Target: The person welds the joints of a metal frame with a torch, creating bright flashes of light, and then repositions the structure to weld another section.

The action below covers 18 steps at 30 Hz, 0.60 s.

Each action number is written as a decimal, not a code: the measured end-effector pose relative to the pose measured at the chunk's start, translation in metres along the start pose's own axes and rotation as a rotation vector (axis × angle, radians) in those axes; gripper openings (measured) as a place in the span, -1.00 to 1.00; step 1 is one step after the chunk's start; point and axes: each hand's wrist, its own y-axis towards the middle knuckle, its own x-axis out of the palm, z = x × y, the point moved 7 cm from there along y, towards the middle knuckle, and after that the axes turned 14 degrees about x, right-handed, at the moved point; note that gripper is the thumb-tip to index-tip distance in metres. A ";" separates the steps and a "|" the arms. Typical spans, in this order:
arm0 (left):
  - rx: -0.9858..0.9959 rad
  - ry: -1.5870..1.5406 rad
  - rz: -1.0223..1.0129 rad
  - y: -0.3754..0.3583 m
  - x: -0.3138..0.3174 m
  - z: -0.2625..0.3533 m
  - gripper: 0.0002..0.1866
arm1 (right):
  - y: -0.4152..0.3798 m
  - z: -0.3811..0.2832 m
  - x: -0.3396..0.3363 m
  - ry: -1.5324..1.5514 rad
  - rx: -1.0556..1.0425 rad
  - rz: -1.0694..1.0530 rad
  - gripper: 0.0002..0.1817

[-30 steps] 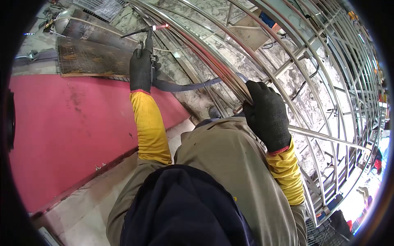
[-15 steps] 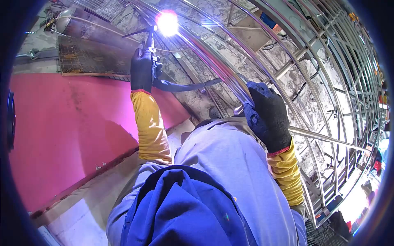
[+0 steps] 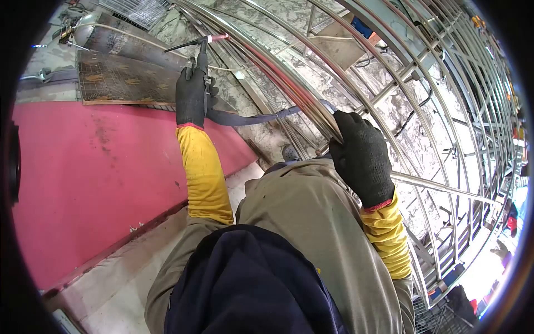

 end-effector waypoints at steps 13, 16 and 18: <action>0.037 -0.059 -0.024 0.002 0.004 -0.008 -0.80 | -0.004 -0.002 -0.003 0.036 -0.129 0.073 -0.49; 0.025 -0.023 0.006 0.001 0.001 -0.008 -0.73 | 0.000 0.002 0.001 0.034 -0.011 0.014 -0.46; 0.021 -0.021 0.010 -0.001 0.003 -0.005 -0.73 | 0.000 0.002 0.000 0.044 -0.001 0.000 -0.45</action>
